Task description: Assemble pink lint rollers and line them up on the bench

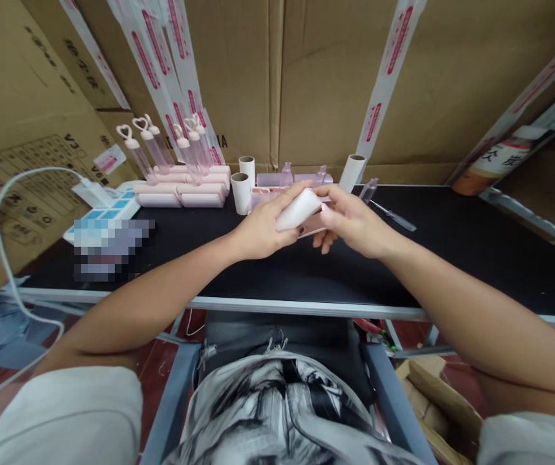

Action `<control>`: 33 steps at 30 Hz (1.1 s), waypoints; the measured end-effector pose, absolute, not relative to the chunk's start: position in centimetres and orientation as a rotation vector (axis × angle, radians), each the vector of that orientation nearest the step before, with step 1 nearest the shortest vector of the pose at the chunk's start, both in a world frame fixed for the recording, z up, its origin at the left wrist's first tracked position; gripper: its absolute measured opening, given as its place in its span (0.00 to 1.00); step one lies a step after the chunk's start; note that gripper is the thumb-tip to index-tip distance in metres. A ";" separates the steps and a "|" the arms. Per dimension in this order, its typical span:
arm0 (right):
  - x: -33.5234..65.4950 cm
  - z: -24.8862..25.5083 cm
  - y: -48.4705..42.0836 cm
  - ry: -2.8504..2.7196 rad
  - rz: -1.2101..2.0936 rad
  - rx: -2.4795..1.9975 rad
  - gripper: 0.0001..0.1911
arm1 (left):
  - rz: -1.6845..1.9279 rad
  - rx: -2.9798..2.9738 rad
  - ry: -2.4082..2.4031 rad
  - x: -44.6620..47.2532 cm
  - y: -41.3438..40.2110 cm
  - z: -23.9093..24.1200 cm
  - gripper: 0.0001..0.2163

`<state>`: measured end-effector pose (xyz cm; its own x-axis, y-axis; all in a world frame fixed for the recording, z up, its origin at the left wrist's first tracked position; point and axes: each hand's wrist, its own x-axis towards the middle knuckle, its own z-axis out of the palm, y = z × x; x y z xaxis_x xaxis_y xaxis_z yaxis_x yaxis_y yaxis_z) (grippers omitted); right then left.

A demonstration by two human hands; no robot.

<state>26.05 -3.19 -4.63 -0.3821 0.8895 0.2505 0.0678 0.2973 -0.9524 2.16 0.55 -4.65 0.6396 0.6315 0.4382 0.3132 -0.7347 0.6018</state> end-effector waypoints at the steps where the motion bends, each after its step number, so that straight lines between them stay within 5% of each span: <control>1: 26.0 -4.7 -3.2 -1.700 1.127 -0.875 0.40 | 0.900 2.371 0.742 2.2 0.6 -4.7 0.43; 11: 26.1 -4.4 -2.6 -1.666 1.180 -0.846 0.32 | 0.764 2.158 0.600 1.4 1.0 -4.1 0.46; 20: 26.0 -4.6 -2.5 -1.571 1.385 -0.868 0.28 | 0.771 2.661 0.430 0.6 2.3 -4.1 0.40; 33: 25.5 -4.9 -3.1 -1.839 0.933 -0.783 0.31 | 0.954 2.534 0.696 1.6 -0.3 -3.3 0.37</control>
